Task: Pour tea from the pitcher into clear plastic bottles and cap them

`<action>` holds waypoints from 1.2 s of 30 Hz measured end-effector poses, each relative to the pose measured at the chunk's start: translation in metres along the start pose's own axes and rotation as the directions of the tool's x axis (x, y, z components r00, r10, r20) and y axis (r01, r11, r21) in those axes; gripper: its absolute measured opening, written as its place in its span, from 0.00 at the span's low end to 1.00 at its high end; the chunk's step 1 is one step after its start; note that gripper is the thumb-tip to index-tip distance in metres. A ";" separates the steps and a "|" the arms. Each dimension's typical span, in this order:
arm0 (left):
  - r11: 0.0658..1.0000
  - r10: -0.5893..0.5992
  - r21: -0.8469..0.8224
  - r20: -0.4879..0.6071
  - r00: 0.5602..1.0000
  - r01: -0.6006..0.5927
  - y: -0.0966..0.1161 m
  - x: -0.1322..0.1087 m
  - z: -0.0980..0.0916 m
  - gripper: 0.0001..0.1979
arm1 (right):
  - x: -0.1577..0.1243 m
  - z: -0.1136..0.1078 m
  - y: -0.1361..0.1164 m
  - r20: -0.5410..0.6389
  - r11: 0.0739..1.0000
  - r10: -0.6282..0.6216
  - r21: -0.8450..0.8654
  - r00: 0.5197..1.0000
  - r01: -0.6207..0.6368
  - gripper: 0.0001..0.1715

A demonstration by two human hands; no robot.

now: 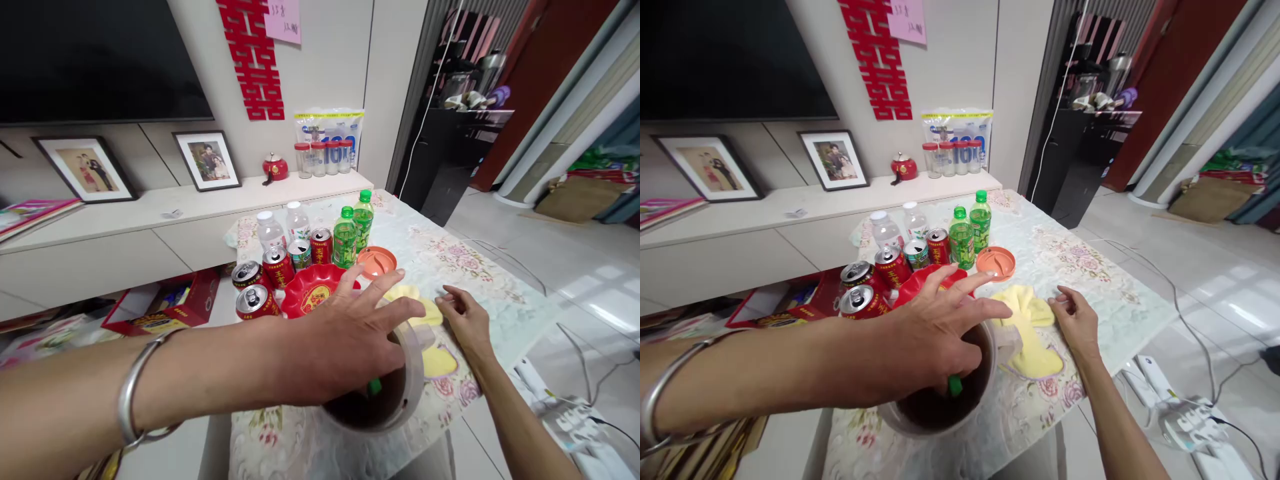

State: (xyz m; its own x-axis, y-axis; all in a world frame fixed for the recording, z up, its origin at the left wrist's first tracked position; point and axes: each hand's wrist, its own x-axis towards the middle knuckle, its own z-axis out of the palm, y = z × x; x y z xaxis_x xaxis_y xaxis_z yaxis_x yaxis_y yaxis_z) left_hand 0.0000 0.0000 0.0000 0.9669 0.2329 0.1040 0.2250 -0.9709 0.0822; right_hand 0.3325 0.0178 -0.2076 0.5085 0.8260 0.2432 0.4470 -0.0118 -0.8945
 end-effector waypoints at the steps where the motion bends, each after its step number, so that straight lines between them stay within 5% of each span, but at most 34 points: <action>1: 1.000 -0.002 -0.020 -0.011 1.000 0.002 -0.002 -0.002 0.001 0.05 | 0.000 0.000 0.000 0.004 1.000 -0.002 0.001 1.000 0.002 0.30; 8: 0.980 -0.130 -0.157 -0.052 0.990 0.121 -0.011 -0.015 -0.029 0.09 | -0.007 -0.003 -0.013 0.047 1.000 -0.020 -0.005 0.999 0.021 0.27; 12: 0.920 -0.300 -0.275 -0.034 0.953 0.280 -0.014 -0.022 -0.045 0.09 | -0.024 -0.017 -0.038 0.216 0.996 -0.084 -0.008 0.973 0.088 0.23; 17: 0.746 -0.500 -0.513 -0.008 0.866 0.426 -0.016 -0.025 -0.038 0.09 | -0.050 -0.020 -0.051 0.627 0.907 -0.259 -0.103 0.734 0.408 0.23; 19: 0.686 -0.540 -0.591 -0.023 0.841 0.425 -0.016 -0.026 -0.032 0.09 | -0.056 -0.017 -0.051 0.652 0.872 -0.255 -0.164 0.714 0.461 0.09; 22: 0.618 -0.568 -0.684 -0.045 0.822 0.389 -0.017 -0.029 -0.023 0.11 | -0.057 -0.018 -0.053 0.583 0.889 -0.247 -0.181 0.774 0.420 0.10; 29: 0.547 -0.606 -0.754 -0.057 0.793 0.364 -0.016 -0.034 -0.014 0.08 | -0.048 -0.052 -0.063 0.333 0.993 -0.030 -0.096 0.943 0.065 0.13; 33: 0.509 -0.640 -0.786 -0.075 0.764 0.350 -0.013 -0.030 -0.015 0.05 | -0.047 -0.069 -0.086 0.124 0.982 0.086 0.156 0.989 -0.104 0.15; 36: 0.469 -0.696 -0.812 -0.098 0.711 0.347 -0.012 -0.022 -0.017 0.07 | -0.050 -0.067 -0.118 0.060 0.867 0.189 0.459 0.980 -0.195 0.19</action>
State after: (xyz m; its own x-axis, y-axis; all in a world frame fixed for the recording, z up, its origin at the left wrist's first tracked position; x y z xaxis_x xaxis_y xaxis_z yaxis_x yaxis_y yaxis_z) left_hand -0.0257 0.0078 0.0132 0.5190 0.8471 0.1141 0.3437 -0.3290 0.8796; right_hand 0.3040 -0.0600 -0.0891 0.5389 0.8410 0.0473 -0.0494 0.0876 -0.9949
